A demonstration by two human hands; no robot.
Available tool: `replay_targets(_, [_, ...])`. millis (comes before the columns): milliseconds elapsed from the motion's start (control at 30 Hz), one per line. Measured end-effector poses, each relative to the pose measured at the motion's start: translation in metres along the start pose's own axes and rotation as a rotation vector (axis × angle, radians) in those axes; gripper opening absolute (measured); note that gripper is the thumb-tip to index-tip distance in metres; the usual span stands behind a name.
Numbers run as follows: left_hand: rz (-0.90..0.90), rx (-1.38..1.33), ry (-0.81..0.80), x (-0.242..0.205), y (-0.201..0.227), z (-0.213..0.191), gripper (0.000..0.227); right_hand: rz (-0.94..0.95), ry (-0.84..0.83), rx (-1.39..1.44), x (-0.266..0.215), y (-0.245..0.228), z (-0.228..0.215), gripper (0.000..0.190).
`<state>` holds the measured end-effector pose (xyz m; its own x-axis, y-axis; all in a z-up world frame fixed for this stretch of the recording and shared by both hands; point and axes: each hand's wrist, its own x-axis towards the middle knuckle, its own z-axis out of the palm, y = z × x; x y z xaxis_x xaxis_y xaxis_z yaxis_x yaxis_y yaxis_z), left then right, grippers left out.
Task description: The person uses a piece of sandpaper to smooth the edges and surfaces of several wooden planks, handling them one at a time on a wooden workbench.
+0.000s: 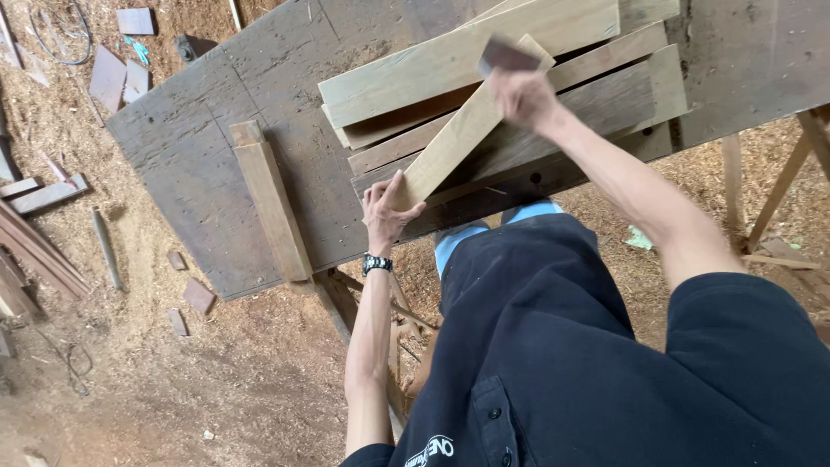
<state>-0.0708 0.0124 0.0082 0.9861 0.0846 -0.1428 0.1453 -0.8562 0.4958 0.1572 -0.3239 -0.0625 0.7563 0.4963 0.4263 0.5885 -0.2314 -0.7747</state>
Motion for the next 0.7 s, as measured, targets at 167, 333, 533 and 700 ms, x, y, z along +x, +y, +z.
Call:
replay_targets(167, [0.009, -0.009, 0.003, -0.003, 0.001, -0.006, 0.096, 0.426, 0.191, -0.485, 0.021, -0.014, 0.017, 0.017])
replay_targets(333, [-0.016, 0.008, -0.026, -0.005, 0.005, -0.007, 0.097, -0.188, -0.392, -0.41, -0.037, -0.104, 0.07, 0.025])
replay_targets(533, [-0.03, -0.013, 0.007, -0.001, 0.012, -0.017, 0.091, 0.123, -0.121, 0.416, -0.04, -0.012, 0.006, 0.025])
replay_targets(700, [-0.005, -0.022, 0.035, -0.002, 0.018, -0.017, 0.088, 0.371, 0.178, -0.575, -0.002, -0.001, -0.005, 0.021])
